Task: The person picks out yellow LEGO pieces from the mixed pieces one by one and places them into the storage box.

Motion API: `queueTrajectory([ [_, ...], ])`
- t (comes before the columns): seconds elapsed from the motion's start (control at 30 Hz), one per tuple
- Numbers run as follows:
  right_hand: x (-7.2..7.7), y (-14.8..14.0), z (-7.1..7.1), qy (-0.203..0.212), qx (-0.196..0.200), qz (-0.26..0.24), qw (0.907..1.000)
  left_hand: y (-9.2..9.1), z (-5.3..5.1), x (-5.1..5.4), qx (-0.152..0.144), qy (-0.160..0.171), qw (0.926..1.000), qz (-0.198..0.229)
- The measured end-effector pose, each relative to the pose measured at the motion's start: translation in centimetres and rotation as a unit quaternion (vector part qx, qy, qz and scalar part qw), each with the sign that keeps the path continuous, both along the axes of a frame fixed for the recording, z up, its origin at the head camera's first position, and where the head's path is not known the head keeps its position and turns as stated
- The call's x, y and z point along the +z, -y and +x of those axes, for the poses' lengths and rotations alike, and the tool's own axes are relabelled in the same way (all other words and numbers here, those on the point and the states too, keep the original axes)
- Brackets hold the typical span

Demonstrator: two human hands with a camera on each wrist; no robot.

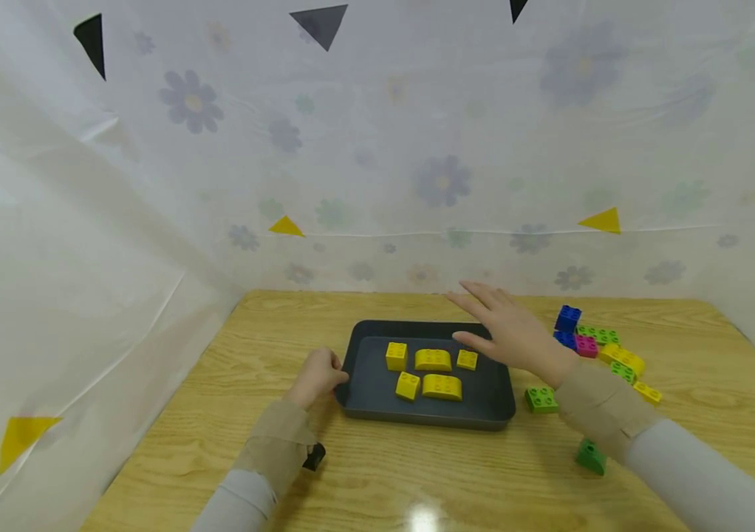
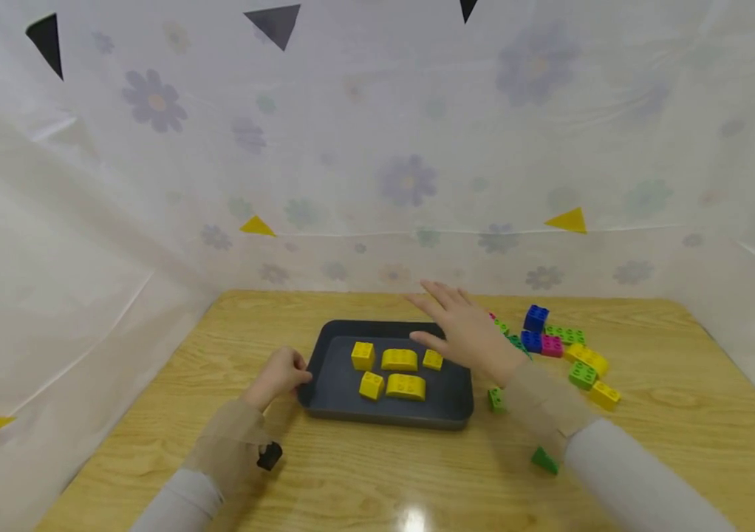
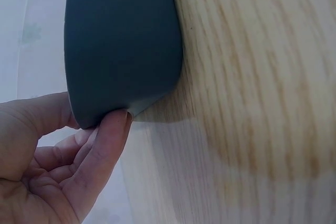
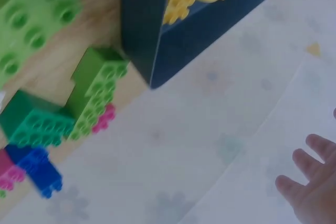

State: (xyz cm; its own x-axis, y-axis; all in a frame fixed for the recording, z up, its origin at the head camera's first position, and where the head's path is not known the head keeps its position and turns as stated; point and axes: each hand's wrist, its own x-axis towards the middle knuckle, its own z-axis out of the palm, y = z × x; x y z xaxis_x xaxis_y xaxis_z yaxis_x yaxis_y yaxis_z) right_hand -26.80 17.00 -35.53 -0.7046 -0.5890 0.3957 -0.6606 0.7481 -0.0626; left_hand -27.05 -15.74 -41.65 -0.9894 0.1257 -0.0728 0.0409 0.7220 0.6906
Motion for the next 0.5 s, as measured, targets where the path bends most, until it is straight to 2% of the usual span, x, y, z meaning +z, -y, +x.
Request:
queueTrajectory([
  [0.17,0.8,-3.0,0.2,-0.035,-0.042,-0.01,0.9985,0.0,0.0,0.0,0.005,-0.003,0.9999,-0.013],
  [0.33,1.4,-6.2,0.5,-0.046,-0.067,-0.027,0.9963,0.0,0.1,0.0,0.009,-0.011,0.9996,-0.022],
  [0.5,1.2,-9.5,0.7,-0.056,-0.1,-0.049,0.9922,-0.1,0.2,0.1,0.01,-0.009,0.9996,-0.026],
])
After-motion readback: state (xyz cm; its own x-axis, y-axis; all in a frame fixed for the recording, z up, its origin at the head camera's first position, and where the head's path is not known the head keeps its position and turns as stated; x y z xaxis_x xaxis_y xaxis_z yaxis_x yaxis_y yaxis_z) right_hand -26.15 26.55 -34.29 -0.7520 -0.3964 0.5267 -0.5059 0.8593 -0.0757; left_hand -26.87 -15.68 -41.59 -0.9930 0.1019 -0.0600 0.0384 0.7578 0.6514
